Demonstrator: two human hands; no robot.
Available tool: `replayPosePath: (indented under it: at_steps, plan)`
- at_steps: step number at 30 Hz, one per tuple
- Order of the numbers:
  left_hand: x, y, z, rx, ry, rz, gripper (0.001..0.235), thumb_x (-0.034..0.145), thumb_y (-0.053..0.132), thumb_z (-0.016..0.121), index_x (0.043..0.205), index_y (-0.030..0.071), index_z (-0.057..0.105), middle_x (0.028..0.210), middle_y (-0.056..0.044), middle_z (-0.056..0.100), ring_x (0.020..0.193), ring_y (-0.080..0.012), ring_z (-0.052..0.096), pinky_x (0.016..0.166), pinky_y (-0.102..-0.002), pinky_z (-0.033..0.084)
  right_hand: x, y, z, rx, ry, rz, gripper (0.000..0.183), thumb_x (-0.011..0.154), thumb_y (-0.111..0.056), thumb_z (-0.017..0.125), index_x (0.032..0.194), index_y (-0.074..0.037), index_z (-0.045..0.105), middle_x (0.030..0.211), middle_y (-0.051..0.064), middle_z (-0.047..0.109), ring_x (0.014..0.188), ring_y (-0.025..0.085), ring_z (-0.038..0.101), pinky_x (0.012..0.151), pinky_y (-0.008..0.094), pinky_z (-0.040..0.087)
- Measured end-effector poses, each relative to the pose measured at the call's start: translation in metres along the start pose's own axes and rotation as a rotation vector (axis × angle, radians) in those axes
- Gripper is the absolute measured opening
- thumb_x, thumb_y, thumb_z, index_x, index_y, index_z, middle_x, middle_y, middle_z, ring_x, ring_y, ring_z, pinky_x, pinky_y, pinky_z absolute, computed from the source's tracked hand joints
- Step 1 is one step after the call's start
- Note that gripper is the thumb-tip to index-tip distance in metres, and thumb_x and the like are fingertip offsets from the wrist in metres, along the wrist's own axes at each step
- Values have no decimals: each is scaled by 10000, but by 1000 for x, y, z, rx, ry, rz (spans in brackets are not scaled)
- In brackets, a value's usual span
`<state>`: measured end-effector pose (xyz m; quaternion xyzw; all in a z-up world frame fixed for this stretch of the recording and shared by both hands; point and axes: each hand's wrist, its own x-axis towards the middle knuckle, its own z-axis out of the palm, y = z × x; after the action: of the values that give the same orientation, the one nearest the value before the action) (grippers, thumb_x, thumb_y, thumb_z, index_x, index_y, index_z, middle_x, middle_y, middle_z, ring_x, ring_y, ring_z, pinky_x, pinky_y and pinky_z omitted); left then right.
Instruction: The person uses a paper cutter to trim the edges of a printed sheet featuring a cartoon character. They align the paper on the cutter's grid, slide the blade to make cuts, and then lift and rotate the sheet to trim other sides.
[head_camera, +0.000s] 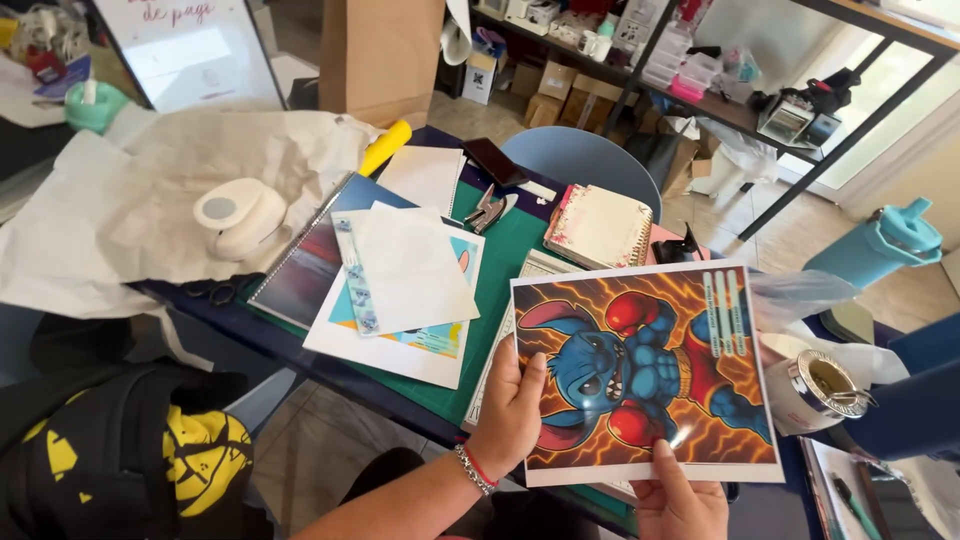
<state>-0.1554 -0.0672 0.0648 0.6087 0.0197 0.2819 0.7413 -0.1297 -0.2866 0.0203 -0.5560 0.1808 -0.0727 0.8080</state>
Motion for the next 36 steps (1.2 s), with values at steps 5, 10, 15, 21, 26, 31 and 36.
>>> replayPosePath:
  at_steps: [5, 10, 15, 21, 26, 31, 36]
  plan:
    - [1, -1, 5, 101, 60, 147, 287, 1084, 278, 439, 1218, 49, 548, 954, -80, 543, 914, -198, 553, 936, -368, 432, 8, -7, -19, -484, -100, -212, 197, 1012, -163, 718, 976, 30, 726, 925, 9, 697, 996, -38, 544, 706, 256, 509]
    - [12, -16, 9, 111, 70, 114, 308, 1085, 284, 453, 1268, 54, 545, 1008, -85, 574, 954, -204, 572, 973, -364, 442, -7, -26, -7, -751, -255, -637, 277, 905, -92, 732, 1174, -106, 668, 902, 98, 668, 865, 283, 654, 712, 384, 548]
    - [14, -17, 13, -154, 1, -78, 363, 1102, 219, 437, 1455, 132, 450, 803, 42, 453, 632, -33, 392, 559, -207, 427, -12, -31, 15, 12, -225, -52, 233, 978, -59, 679, 1210, -81, 684, 1071, 6, 740, 981, 115, 722, 755, 251, 626]
    - [14, -20, 10, -199, -38, -40, 341, 1108, 212, 456, 1437, 126, 479, 905, 55, 517, 727, -36, 393, 701, -221, 429, -9, -32, 14, 26, -212, -34, 185, 983, -43, 670, 1164, -73, 694, 1067, 20, 745, 987, 123, 725, 819, 277, 639]
    - [14, -6, -2, -166, -168, 0, 174, 1091, 278, 503, 1159, 118, 503, 742, 77, 382, 638, -26, 335, 575, -223, 315, 0, -22, 6, -72, -144, -66, 195, 988, -76, 713, 826, -109, 611, 687, -40, 573, 603, 68, 601, 531, 216, 499]
    - [7, -25, -6, -49, -14, -50, 330, 1036, 240, 596, 1313, 85, 504, 1076, -11, 526, 965, -92, 494, 874, -281, 445, -5, -9, 12, 27, -199, -72, 220, 961, -19, 709, 764, -79, 630, 679, -15, 606, 606, 73, 610, 528, 216, 495]
    - [3, -70, -19, -172, 21, -3, 238, 1049, 60, 535, 1277, 13, 579, 1204, -135, 703, 1091, -176, 633, 980, -367, 532, 16, 27, -2, 183, -134, -100, 123, 881, 45, 787, 854, 11, 671, 716, 128, 717, 587, 226, 754, 520, 317, 639]
